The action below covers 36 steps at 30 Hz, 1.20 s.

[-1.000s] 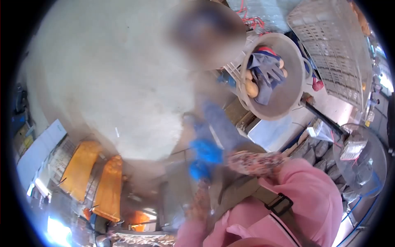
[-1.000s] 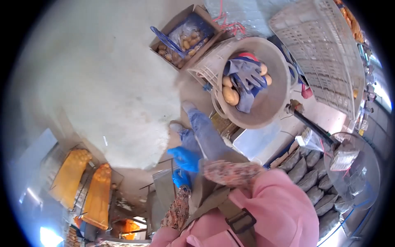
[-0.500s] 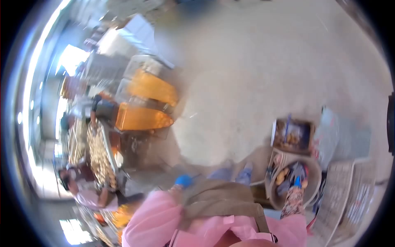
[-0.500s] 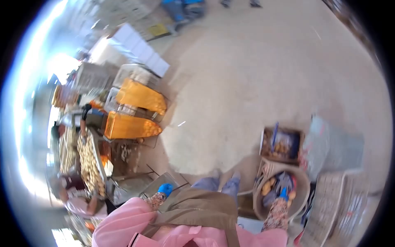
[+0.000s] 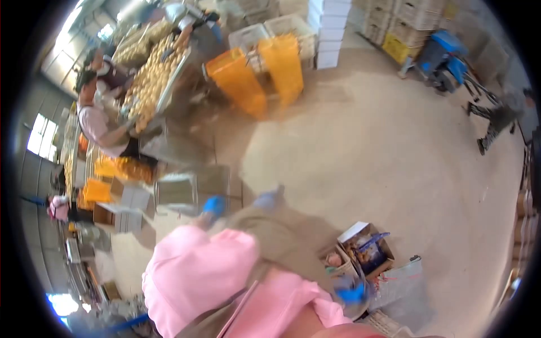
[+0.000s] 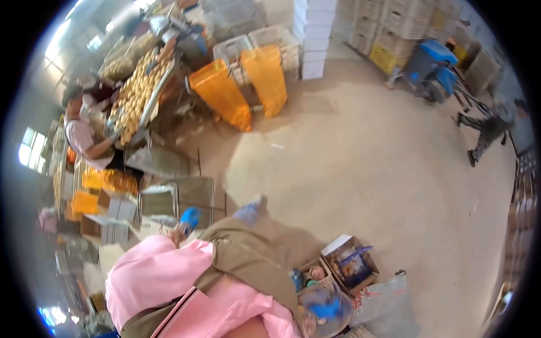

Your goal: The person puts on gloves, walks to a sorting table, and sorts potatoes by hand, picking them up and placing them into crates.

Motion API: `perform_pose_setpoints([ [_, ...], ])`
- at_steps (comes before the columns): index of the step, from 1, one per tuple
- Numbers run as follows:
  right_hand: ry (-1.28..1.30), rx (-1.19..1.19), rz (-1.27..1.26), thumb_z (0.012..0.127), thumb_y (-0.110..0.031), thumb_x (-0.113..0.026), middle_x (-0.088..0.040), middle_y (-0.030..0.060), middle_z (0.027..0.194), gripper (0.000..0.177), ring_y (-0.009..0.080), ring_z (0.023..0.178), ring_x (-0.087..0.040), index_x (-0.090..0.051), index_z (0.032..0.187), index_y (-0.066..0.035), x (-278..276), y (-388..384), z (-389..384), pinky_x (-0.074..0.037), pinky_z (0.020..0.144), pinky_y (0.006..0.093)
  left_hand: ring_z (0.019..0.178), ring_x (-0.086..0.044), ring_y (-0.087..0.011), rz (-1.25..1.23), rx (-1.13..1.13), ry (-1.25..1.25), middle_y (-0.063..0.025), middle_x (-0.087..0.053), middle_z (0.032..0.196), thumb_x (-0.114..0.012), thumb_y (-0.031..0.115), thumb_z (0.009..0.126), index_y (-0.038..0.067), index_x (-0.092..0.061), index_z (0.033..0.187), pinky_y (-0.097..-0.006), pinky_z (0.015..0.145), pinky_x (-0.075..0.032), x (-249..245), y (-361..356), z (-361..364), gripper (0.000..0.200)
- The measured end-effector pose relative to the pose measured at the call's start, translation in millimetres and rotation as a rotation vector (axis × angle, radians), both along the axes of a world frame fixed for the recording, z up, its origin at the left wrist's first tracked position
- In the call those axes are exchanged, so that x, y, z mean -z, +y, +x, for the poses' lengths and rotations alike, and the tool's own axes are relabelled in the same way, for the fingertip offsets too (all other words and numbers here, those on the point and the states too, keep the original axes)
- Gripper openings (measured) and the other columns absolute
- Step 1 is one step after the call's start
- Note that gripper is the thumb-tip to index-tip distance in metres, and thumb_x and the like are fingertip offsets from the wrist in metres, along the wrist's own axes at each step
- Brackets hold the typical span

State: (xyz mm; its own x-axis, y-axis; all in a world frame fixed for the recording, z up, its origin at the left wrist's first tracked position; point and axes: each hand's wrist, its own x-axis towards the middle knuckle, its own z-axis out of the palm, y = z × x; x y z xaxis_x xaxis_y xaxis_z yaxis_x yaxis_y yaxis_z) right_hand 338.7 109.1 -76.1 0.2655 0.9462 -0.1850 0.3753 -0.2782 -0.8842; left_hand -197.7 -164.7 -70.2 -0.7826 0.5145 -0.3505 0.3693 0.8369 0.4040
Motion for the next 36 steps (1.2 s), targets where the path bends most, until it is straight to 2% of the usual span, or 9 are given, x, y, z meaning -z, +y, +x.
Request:
perform_pose_setpoints([
  [1,0.096,-0.104,0.026,0.085,-0.02,-0.065,-0.063,0.0146,0.112,0.036,0.0188,0.103,-0.058,-0.058,0.112,0.003,-22,11,-32,-0.047,0.086,0.0343,0.079,-0.06,-0.0165,0.43,0.109,-0.059,-0.0082,-0.068,0.099,-0.058,0.008,0.086,0.005,-0.062,0.113,-0.0329,0.073,-0.051,0,32,10,0.028],
  [6,0.511,-0.776,0.012,0.085,-0.017,-0.064,-0.063,0.0141,0.111,0.034,0.0172,0.104,-0.058,-0.057,0.112,0.004,-136,63,-228,-0.048,0.084,0.0337,0.107,-0.058,-0.0195,0.789,0.076,-1.135,-0.0144,-0.059,0.122,-0.062,0.035,0.089,0.008,-0.054,0.13,-0.0369,0.082,-0.053,-182,237,106,0.051],
  [8,0.467,-1.011,-0.226,0.082,-0.016,-0.069,-0.061,0.0146,0.115,0.043,0.0182,0.107,-0.057,-0.053,0.117,0.003,-193,66,-306,-0.047,0.087,0.0345,0.105,-0.059,-0.0202,1.027,0.22,-1.182,-0.0152,-0.057,0.124,-0.062,0.033,0.089,0.007,-0.052,0.132,-0.0375,0.083,-0.053,-200,261,80,0.051],
  [10,0.45,-1.164,-0.158,0.081,-0.018,-0.071,-0.059,0.0144,0.118,0.048,0.0201,0.109,-0.056,-0.051,0.12,0.001,-202,76,-357,-0.047,0.088,0.0351,0.102,-0.06,-0.0207,0.784,-0.305,-1.365,-0.0133,-0.055,0.127,-0.062,0.033,0.088,0.007,-0.052,0.131,-0.0371,0.084,-0.053,-207,275,40,0.051],
  [15,0.324,-1.445,0.45,0.08,-0.01,-0.073,-0.051,0.0111,0.126,0.059,0.0175,0.108,-0.055,-0.045,0.132,-0.006,-218,102,-445,-0.048,0.084,0.03,0.08,-0.062,-0.0135,1.716,-0.48,-1.839,-0.0074,-0.064,0.099,-0.054,0.019,0.093,0.005,-0.045,0.135,-0.026,0.067,-0.055,-165,254,-76,0.045],
  [18,0.306,-1.524,0.188,0.082,-0.006,-0.07,-0.043,0.0108,0.135,0.062,0.0186,0.118,-0.05,-0.04,0.136,-0.007,-211,110,-503,-0.047,0.09,0.0317,0.082,-0.06,-0.0154,1.813,-0.717,-1.441,-0.008,-0.061,0.104,-0.053,0.018,0.094,0.009,-0.045,0.135,-0.0283,0.072,-0.055,-186,268,-118,0.043],
  [20,0.684,-1.483,-0.43,0.083,-0.004,-0.068,-0.042,0.0115,0.136,0.066,0.021,0.124,-0.045,-0.034,0.14,-0.008,-208,112,-551,-0.043,0.099,0.036,0.08,-0.06,-0.0173,1.818,-0.791,-1.436,-0.0082,-0.06,0.108,-0.055,0.02,0.094,0.013,-0.047,0.135,-0.0316,0.075,-0.055,-195,276,-137,0.042],
  [32,0.651,-1.587,-0.771,0.095,-0.018,-0.052,-0.049,0.0131,0.133,0.047,0.0195,0.122,-0.046,-0.04,0.137,-0.002,-161,194,-786,-0.043,0.097,0.0318,0.081,-0.057,-0.019,2.253,-1.158,-1.207,-0.0078,-0.057,0.106,-0.053,0.025,0.094,0.016,-0.046,0.136,-0.039,0.07,-0.052,-206,285,-321,0.043],
  [36,0.915,-1.773,-1.078,0.096,-0.018,-0.046,-0.06,0.0125,0.116,0.05,0.0205,0.104,-0.059,-0.034,0.143,-0.003,-248,193,-898,-0.045,0.091,0.0339,0.09,-0.066,-0.0238,1.809,-1.313,-0.725,-0.0054,-0.058,0.092,-0.059,0.032,0.092,0.013,-0.051,0.132,-0.0446,0.062,-0.059,-245,242,-366,0.044],
])
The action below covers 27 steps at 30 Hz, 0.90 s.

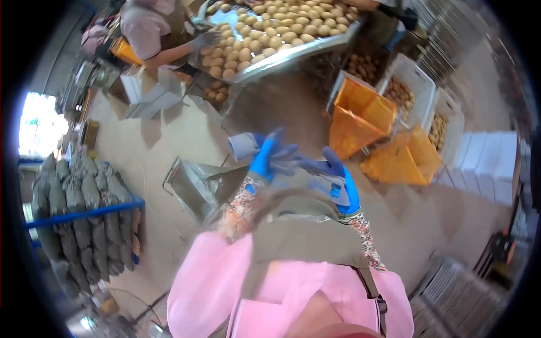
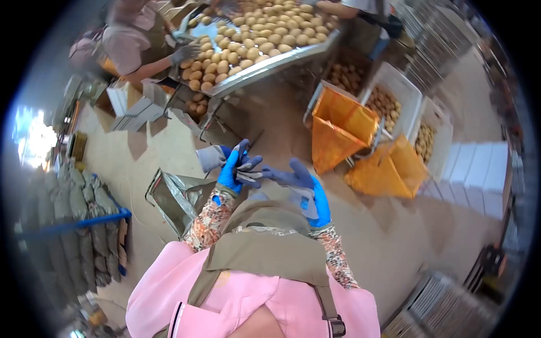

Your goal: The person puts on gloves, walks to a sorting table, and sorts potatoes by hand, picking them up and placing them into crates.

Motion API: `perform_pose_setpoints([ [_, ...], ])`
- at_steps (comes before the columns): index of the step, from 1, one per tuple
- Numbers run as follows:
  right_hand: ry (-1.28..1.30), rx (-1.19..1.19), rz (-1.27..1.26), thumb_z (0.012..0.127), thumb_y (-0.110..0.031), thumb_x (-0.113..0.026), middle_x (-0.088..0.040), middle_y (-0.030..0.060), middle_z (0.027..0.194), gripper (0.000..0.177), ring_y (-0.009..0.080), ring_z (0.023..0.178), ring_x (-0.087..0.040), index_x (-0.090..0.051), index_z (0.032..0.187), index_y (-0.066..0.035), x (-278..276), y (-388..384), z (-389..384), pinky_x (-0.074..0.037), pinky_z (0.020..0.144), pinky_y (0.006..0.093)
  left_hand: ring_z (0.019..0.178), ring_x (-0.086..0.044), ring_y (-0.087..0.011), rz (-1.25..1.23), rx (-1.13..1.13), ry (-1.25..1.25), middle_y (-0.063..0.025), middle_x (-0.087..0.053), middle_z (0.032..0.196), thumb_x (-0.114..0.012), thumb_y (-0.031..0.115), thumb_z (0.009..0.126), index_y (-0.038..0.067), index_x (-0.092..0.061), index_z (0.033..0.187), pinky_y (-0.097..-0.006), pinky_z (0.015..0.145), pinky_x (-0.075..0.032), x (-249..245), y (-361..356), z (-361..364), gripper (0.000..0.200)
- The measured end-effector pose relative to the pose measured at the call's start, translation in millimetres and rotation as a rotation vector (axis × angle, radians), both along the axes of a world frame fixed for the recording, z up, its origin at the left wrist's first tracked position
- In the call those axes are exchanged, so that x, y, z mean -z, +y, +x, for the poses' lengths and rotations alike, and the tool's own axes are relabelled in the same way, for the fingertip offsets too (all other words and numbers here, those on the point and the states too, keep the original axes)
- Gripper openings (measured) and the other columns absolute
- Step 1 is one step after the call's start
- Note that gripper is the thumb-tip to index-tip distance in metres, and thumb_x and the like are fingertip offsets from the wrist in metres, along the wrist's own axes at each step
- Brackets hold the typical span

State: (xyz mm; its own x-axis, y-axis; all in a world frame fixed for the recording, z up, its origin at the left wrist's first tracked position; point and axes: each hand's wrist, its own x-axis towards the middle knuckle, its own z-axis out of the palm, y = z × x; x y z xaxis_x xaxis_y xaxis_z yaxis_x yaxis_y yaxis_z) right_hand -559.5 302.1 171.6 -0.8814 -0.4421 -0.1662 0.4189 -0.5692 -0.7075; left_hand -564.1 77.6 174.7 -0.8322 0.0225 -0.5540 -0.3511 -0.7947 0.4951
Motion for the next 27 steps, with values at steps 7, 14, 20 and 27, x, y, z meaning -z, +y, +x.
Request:
perform_pose_setpoints([
  [7,-0.412,-0.321,-0.197,0.1,-0.023,-0.038,-0.043,0.0187,0.141,0.052,0.0265,0.125,-0.047,-0.028,0.145,0.002,29,-12,-110,-0.032,0.109,0.0343,0.117,-0.05,-0.0274,-1.33,-0.039,0.146,-0.0133,-0.05,0.12,-0.088,0.025,0.063,0.006,-0.03,0.143,-0.0358,0.095,-0.045,43,-52,0,0.101],
  [14,-0.591,-0.383,-0.295,0.099,-0.02,-0.046,-0.05,0.0151,0.135,0.045,0.0212,0.111,-0.058,-0.039,0.139,-0.002,96,-80,-170,-0.056,0.079,0.0301,0.09,-0.061,-0.0326,-1.586,0.457,0.366,-0.0164,-0.057,0.1,-0.072,0.046,0.077,0.017,-0.042,0.138,-0.038,0.078,-0.049,52,-83,-60,0.074],
  [20,0.004,0.008,-0.098,0.094,-0.013,-0.053,-0.025,0.0089,0.151,0.063,0.0248,0.136,-0.033,-0.022,0.149,-0.012,-6,-183,-217,-0.03,0.111,0.0379,0.082,-0.066,-0.0336,-1.388,0.818,0.392,-0.015,-0.068,0.09,-0.072,0.047,0.076,0.015,-0.045,0.133,-0.0405,0.072,-0.052,-24,-116,-138,0.071],
  [27,0.048,-0.149,0.01,0.095,-0.011,-0.053,-0.034,0.012,0.145,0.059,0.0214,0.13,-0.04,-0.025,0.147,-0.007,-13,-226,-262,-0.036,0.107,0.0337,0.092,-0.066,-0.0364,-1.273,0.48,0.423,-0.0181,-0.066,0.099,-0.08,0.044,0.068,0.008,-0.043,0.13,-0.0406,0.078,-0.053,-21,-155,-189,0.081],
])
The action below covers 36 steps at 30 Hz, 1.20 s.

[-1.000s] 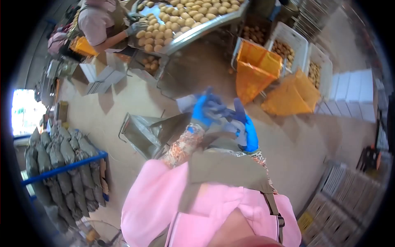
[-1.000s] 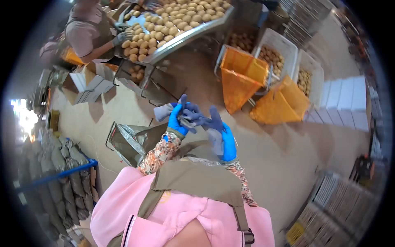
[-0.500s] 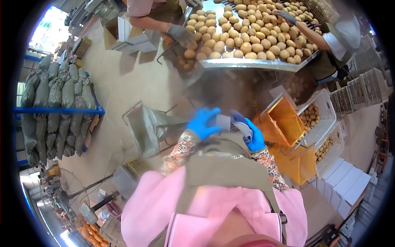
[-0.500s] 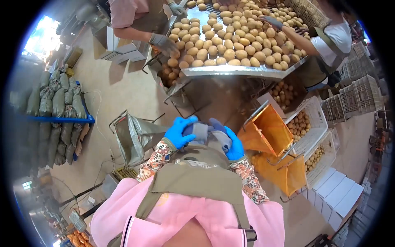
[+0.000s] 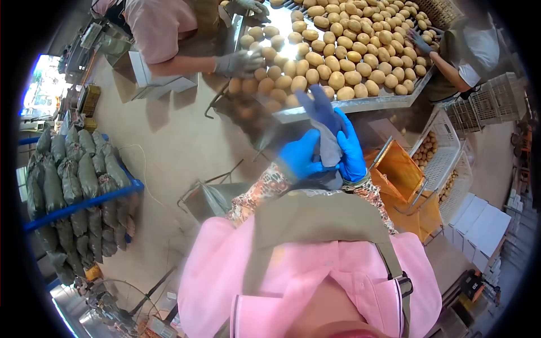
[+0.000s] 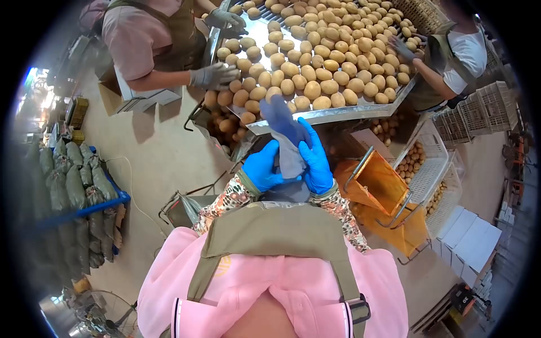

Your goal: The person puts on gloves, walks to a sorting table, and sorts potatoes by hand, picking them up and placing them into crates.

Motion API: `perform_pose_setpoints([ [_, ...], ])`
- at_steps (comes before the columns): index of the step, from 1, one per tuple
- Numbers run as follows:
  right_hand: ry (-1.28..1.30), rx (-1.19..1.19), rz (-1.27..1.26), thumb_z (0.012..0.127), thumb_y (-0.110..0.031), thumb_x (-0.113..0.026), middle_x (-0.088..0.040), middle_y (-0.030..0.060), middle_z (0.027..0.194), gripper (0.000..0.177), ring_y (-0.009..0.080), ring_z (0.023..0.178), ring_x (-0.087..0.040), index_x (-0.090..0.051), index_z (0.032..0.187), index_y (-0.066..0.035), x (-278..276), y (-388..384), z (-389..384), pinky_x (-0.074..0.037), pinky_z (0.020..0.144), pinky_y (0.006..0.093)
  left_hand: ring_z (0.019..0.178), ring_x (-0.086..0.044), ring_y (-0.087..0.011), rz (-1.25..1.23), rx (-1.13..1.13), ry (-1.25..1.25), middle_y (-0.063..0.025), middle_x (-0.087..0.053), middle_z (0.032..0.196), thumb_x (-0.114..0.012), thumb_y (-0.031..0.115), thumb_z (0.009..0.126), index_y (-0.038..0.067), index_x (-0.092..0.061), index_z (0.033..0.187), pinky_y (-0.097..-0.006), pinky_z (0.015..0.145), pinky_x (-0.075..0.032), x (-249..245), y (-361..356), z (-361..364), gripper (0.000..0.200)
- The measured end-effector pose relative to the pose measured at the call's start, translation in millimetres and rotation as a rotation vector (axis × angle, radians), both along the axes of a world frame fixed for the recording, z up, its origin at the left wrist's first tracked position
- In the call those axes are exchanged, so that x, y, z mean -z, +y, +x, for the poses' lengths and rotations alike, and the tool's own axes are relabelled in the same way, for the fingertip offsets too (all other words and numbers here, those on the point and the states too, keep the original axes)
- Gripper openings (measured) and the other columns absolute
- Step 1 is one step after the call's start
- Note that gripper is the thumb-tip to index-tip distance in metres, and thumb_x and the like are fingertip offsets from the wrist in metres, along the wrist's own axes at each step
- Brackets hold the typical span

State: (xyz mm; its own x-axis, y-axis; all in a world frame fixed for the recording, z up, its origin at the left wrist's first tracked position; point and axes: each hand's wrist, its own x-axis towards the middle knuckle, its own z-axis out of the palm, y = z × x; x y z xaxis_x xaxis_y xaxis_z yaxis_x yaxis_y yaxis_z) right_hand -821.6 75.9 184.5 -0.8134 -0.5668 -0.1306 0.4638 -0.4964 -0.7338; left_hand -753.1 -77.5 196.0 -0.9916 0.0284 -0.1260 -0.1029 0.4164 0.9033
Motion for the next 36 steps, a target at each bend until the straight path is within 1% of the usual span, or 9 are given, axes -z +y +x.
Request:
perform_pose_setpoints([
  [6,0.226,0.07,0.163,0.089,0.002,-0.056,-0.048,0.0106,0.131,0.05,0.0183,0.117,-0.05,-0.04,0.136,-0.004,9,-18,-28,-0.041,0.1,0.0313,0.093,-0.067,-0.0304,0.021,-0.211,0.263,-0.0165,-0.067,0.098,-0.07,0.018,0.083,0.004,-0.052,0.12,-0.0352,0.08,-0.053,2,-9,-25,0.044],
  [11,0.636,0.022,0.38,0.08,0.01,-0.062,-0.052,0.0122,0.121,0.043,0.02,0.107,-0.055,-0.056,0.119,-0.007,20,-25,-73,-0.044,0.092,0.0322,0.101,-0.063,-0.0207,-0.038,-0.357,0.207,-0.0135,-0.064,0.112,-0.073,0.006,0.08,0.004,-0.047,0.128,-0.0331,0.086,-0.05,13,-21,-51,0.054],
  [13,0.901,0.159,0.308,0.076,0.011,-0.064,-0.055,0.0149,0.118,0.043,0.0257,0.104,-0.057,-0.061,0.113,-0.011,13,-40,-96,-0.045,0.09,0.0339,0.109,-0.059,-0.0228,0.554,-0.574,0.356,-0.0154,-0.058,0.12,-0.07,0.0,0.081,0.003,-0.043,0.134,-0.0346,0.093,-0.047,1,-11,-75,0.059],
  [17,1.085,0.077,0.306,0.074,0.008,-0.068,-0.062,0.0113,0.105,0.043,0.0291,0.098,-0.059,-0.063,0.112,-0.013,4,-47,-139,-0.047,0.083,0.0349,0.112,-0.057,-0.0229,0.185,-0.495,0.292,-0.0172,-0.057,0.122,-0.061,-0.011,0.078,0.002,-0.044,0.134,-0.0358,0.097,-0.045,1,-26,-98,0.059],
  [19,0.961,0.014,0.27,0.076,0.0,-0.071,-0.063,0.0106,0.102,0.039,0.0269,0.096,-0.059,-0.063,0.113,-0.012,5,-49,-151,-0.047,0.081,0.0357,0.114,-0.056,-0.0221,0.333,-0.539,0.202,-0.0163,-0.057,0.125,-0.048,-0.015,0.075,0.0,-0.047,0.132,-0.0344,0.099,-0.044,-12,-30,-111,0.059],
  [22,0.276,-0.471,0.726,0.078,-0.021,-0.076,-0.061,0.009,0.094,0.044,0.0236,0.085,-0.058,-0.058,0.116,-0.01,-10,-42,-175,-0.046,0.074,0.0365,0.118,-0.054,-0.0206,0.125,-0.499,0.204,-0.0123,-0.055,0.13,-0.04,-0.012,0.076,-0.001,-0.048,0.132,-0.0322,0.101,-0.04,-13,-40,-127,0.057],
  [26,1.0,-0.236,0.451,0.079,-0.043,-0.074,-0.059,0.0112,0.088,0.05,0.0218,0.074,-0.057,-0.056,0.11,-0.007,0,-55,-200,-0.046,0.064,0.035,0.11,-0.058,-0.0213,-0.135,-0.45,0.162,-0.0136,-0.061,0.12,-0.046,-0.006,0.085,0.003,-0.044,0.136,-0.0328,0.095,-0.046,5,-50,-134,0.052],
  [30,0.521,-0.712,0.539,0.08,-0.047,-0.07,-0.06,0.0135,0.087,0.048,0.0257,0.077,-0.059,-0.057,0.098,-0.005,5,-67,-196,-0.047,0.068,0.0368,0.088,-0.063,-0.016,0.125,-0.53,0.026,-0.0107,-0.066,0.097,-0.056,0.0,0.086,0.006,-0.039,0.138,-0.0274,0.079,-0.05,17,-52,-131,0.055],
  [36,0.731,-0.748,0.455,0.081,-0.034,-0.069,-0.063,0.0163,0.091,0.04,0.0276,0.077,-0.063,-0.058,0.104,-0.003,38,-69,-181,-0.049,0.068,0.0392,0.08,-0.064,-0.0173,-0.01,-0.518,-0.032,-0.0065,-0.066,0.09,-0.065,0.007,0.078,0.011,-0.047,0.13,-0.0309,0.072,-0.052,3,-54,-120,0.055],
])
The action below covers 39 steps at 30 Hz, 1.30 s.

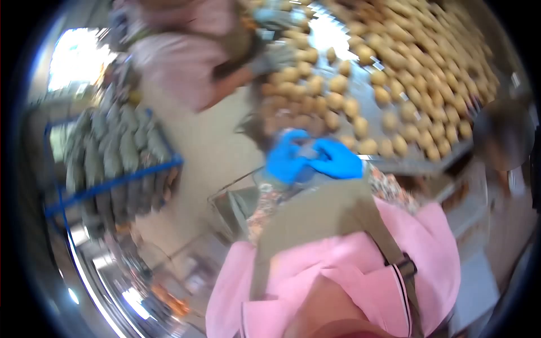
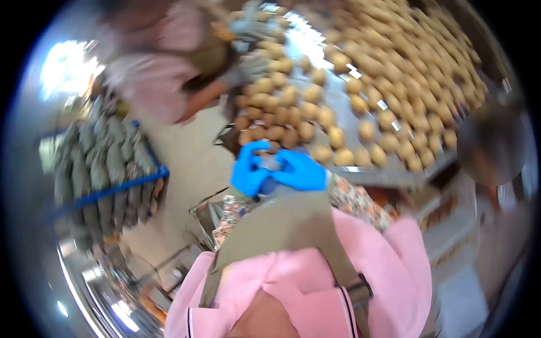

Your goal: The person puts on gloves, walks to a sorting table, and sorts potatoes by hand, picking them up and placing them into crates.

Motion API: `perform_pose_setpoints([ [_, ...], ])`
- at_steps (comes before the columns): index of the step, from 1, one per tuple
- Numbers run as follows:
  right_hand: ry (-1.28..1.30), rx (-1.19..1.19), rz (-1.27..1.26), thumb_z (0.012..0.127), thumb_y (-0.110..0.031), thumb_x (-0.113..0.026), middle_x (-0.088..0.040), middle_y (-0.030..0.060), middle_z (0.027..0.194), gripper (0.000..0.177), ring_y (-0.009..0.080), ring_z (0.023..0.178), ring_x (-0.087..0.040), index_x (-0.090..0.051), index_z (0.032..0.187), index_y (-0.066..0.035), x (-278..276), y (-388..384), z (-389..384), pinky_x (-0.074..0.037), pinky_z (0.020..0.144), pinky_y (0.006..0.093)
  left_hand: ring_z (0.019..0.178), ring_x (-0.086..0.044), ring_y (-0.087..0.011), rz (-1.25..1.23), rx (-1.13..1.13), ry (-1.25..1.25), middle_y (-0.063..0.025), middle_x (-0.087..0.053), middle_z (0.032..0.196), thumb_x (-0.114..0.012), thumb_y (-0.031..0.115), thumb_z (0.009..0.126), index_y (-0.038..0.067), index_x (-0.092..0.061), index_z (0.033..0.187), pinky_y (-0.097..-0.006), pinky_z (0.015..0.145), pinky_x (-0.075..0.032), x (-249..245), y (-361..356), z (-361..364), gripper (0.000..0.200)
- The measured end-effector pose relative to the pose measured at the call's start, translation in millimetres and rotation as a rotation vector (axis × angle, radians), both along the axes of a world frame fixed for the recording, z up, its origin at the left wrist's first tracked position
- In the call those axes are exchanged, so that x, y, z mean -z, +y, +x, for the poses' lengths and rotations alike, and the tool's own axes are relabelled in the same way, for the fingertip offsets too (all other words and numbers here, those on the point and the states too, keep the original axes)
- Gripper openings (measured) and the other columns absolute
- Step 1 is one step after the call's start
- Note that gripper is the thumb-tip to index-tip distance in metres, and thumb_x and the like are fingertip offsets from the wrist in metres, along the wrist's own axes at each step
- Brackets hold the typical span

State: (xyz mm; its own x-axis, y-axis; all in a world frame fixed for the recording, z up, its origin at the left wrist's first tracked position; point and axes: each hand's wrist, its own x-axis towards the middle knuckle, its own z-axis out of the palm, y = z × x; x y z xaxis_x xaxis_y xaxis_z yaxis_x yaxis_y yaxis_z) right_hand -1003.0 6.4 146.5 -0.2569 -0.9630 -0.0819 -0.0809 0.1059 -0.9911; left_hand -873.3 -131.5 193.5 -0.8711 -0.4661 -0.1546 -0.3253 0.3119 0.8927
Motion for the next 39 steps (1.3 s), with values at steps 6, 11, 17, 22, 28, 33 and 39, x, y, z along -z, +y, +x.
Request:
perform_pose_setpoints([
  [6,0.23,-0.053,0.075,0.085,-0.035,-0.06,-0.064,0.0197,0.096,0.055,0.0294,0.082,-0.062,-0.052,0.127,-0.001,0,-31,16,-0.05,0.075,0.0388,0.074,-0.065,-0.037,-0.309,-0.032,-0.24,-0.0161,-0.066,0.084,-0.056,0.035,0.081,0.018,-0.055,0.107,-0.0461,0.065,-0.052,-22,1,19,0.031],
  [11,0.017,-0.21,0.124,0.086,-0.03,-0.058,-0.066,0.0187,0.095,0.04,0.03,0.077,-0.064,-0.062,0.11,0.002,-3,-67,8,-0.051,0.07,0.0399,0.085,-0.065,-0.0341,-0.283,-0.045,-0.224,-0.0148,-0.066,0.097,-0.053,0.034,0.088,0.016,-0.055,0.11,-0.0436,0.077,-0.052,-30,-7,36,0.029],
  [17,0.444,-0.394,0.216,0.089,-0.018,-0.051,-0.066,0.0105,0.073,0.026,0.0193,0.069,-0.062,-0.063,0.095,0.004,0,-111,0,-0.049,0.061,0.0332,0.083,-0.065,-0.0352,-0.401,-0.198,-0.349,-0.0147,-0.066,0.091,-0.054,0.033,0.086,0.016,-0.057,0.109,-0.0455,0.07,-0.053,-7,-13,44,0.028],
  [22,0.075,-0.324,-0.149,0.094,-0.03,-0.052,-0.061,0.0106,0.112,0.047,0.0156,0.092,-0.058,-0.048,0.126,0.004,37,-121,8,-0.047,0.075,0.0263,0.08,-0.066,-0.0343,-0.323,-0.438,-0.353,-0.0137,-0.065,0.097,-0.058,0.027,0.086,0.014,-0.056,0.113,-0.0448,0.067,-0.054,14,-32,49,0.031],
  [28,-0.065,-0.104,-0.237,0.093,-0.033,-0.053,-0.061,0.0087,0.11,0.049,0.0168,0.088,-0.056,-0.047,0.125,0.005,39,-113,47,-0.046,0.075,0.0282,0.071,-0.065,-0.0338,-0.606,-0.591,-0.113,-0.0137,-0.061,0.095,-0.054,0.022,0.087,0.011,-0.056,0.107,-0.0432,0.055,-0.052,24,-20,24,0.023],
  [33,0.258,-0.134,-0.031,0.093,-0.031,-0.053,-0.063,0.0089,0.103,0.045,0.0177,0.084,-0.056,-0.052,0.118,0.005,41,-91,27,-0.047,0.073,0.0304,0.064,-0.064,-0.028,-0.204,-0.56,0.034,-0.0121,-0.061,0.095,-0.058,0.022,0.082,0.013,-0.057,0.104,-0.0385,0.054,-0.051,3,-9,21,0.024],
  [39,0.478,-0.135,0.108,0.092,-0.03,-0.053,-0.066,0.0091,0.094,0.041,0.0187,0.079,-0.057,-0.058,0.11,0.006,129,-74,-24,-0.047,0.071,0.0331,0.074,-0.066,-0.0287,-0.786,-0.548,-0.156,-0.0087,-0.064,0.085,-0.06,0.023,0.08,0.017,-0.061,0.1,-0.0414,0.054,-0.051,36,-34,12,0.021],
])
